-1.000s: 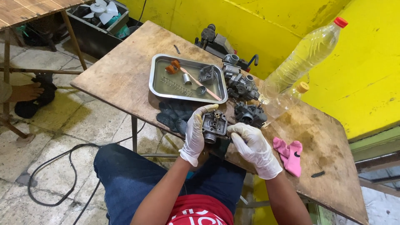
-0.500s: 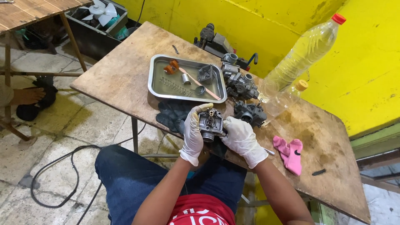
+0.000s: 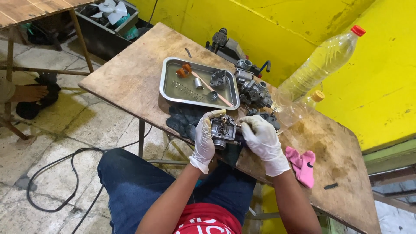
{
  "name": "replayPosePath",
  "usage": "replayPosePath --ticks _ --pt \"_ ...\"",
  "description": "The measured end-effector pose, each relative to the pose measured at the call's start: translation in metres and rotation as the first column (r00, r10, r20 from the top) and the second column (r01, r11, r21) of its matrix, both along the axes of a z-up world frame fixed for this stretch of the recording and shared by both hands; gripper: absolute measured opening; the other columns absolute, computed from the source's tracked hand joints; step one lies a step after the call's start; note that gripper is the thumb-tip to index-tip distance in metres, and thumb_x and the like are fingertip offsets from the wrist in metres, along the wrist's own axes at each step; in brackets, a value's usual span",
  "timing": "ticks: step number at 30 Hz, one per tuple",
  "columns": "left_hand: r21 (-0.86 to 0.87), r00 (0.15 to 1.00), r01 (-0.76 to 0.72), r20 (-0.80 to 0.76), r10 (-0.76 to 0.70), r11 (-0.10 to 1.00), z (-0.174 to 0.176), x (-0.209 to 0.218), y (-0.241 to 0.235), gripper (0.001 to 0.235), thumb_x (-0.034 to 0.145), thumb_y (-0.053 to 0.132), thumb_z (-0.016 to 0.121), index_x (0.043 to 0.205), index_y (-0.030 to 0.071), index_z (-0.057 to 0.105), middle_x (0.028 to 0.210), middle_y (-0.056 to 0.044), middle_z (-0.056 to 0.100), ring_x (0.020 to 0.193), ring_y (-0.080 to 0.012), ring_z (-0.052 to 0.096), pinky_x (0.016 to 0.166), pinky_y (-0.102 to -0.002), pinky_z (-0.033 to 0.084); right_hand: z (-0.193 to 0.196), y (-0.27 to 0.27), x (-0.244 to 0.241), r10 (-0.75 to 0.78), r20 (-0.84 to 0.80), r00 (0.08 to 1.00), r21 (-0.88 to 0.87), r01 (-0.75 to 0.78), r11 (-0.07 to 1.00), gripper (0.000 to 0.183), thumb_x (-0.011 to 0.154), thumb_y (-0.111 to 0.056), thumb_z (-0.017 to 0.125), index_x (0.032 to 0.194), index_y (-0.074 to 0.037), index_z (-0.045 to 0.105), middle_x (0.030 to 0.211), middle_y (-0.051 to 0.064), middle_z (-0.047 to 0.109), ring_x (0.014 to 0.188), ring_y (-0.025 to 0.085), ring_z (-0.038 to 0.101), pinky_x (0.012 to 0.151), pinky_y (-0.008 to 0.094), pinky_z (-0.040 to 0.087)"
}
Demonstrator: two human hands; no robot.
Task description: Disassembling and cleaning motorcycle carburetor components using a screwdriver and a brush on a workbench.
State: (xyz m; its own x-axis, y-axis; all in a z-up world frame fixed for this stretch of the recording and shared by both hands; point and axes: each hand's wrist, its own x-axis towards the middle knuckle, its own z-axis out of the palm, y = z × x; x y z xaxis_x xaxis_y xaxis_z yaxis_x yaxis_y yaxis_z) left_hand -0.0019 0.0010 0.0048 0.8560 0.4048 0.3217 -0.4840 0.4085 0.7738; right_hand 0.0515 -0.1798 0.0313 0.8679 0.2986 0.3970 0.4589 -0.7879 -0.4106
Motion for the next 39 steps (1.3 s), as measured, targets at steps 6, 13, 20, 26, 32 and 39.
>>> replayPosePath --ticks 6,13,20,26,32,39 --pt "0.016 1.000 0.006 -0.027 -0.005 1.000 0.003 -0.003 0.002 0.054 0.106 0.047 0.034 0.116 0.014 0.075 0.112 -0.009 0.074 0.108 -0.0183 0.066 0.106 -0.033 0.045 0.047 0.025 -0.043 0.393 -0.140 0.909 0.419 -0.305 0.855 0.052 0.082 -0.019 0.072 0.132 -0.005 0.069 0.112 0.012 0.073 0.098 0.016 0.062 0.086 0.038 0.056" --pt "0.006 1.000 0.013 0.027 -0.013 1.000 -0.004 0.006 0.003 0.062 0.107 0.053 0.030 0.122 0.010 0.072 0.118 -0.013 0.071 0.112 -0.0209 0.062 0.107 -0.039 0.045 0.039 0.031 -0.036 0.398 -0.071 0.914 0.259 -0.369 0.893 0.089 0.064 -0.027 0.098 0.143 -0.005 0.062 0.124 0.012 0.066 0.095 0.020 0.067 0.082 0.031 0.056" --pt "0.015 0.994 0.072 0.080 -0.073 0.997 -0.007 0.007 0.005 0.072 0.104 0.061 0.028 0.138 0.008 0.063 0.137 -0.016 0.063 0.130 -0.0258 0.055 0.116 -0.042 0.036 0.040 0.044 -0.032 0.360 -0.263 0.895 0.407 -0.235 0.883 0.084 0.061 -0.019 0.101 0.135 -0.010 0.063 0.135 0.010 0.062 0.099 0.020 0.066 0.090 0.037 0.058" --pt "0.072 0.982 0.128 0.128 -0.137 0.989 -0.012 0.008 0.008 0.079 0.106 0.061 0.024 0.147 0.000 0.052 0.154 -0.023 0.049 0.146 -0.0365 0.039 0.123 -0.049 0.024 0.019 0.028 -0.015 0.312 -0.386 0.868 0.442 -0.123 0.888 0.087 0.063 -0.012 0.098 0.140 -0.014 0.059 0.133 0.010 0.065 0.109 0.020 0.067 0.092 0.036 0.060" --pt "-0.045 0.962 0.224 0.171 -0.214 0.974 -0.022 0.012 0.003 0.075 0.106 0.057 0.024 0.151 0.001 0.046 0.161 -0.020 0.040 0.151 -0.0334 0.031 0.127 -0.046 0.016 0.022 0.030 -0.013 0.359 -0.439 0.824 0.540 -0.078 0.838 0.085 0.065 -0.003 0.094 0.140 -0.015 0.057 0.134 0.010 0.064 0.114 0.020 0.064 0.093 0.039 0.060" --pt "-0.231 0.936 0.318 0.228 -0.266 0.919 -0.047 0.031 0.002 0.088 0.101 0.072 0.023 0.159 0.006 0.036 0.167 -0.011 0.029 0.155 -0.0257 0.020 0.128 -0.040 0.010 0.018 0.038 -0.018 0.408 -0.365 0.837 0.700 -0.043 0.713 0.083 0.061 0.004 0.095 0.134 -0.013 0.059 0.135 0.010 0.066 0.113 0.020 0.066 0.091 0.036 0.060"
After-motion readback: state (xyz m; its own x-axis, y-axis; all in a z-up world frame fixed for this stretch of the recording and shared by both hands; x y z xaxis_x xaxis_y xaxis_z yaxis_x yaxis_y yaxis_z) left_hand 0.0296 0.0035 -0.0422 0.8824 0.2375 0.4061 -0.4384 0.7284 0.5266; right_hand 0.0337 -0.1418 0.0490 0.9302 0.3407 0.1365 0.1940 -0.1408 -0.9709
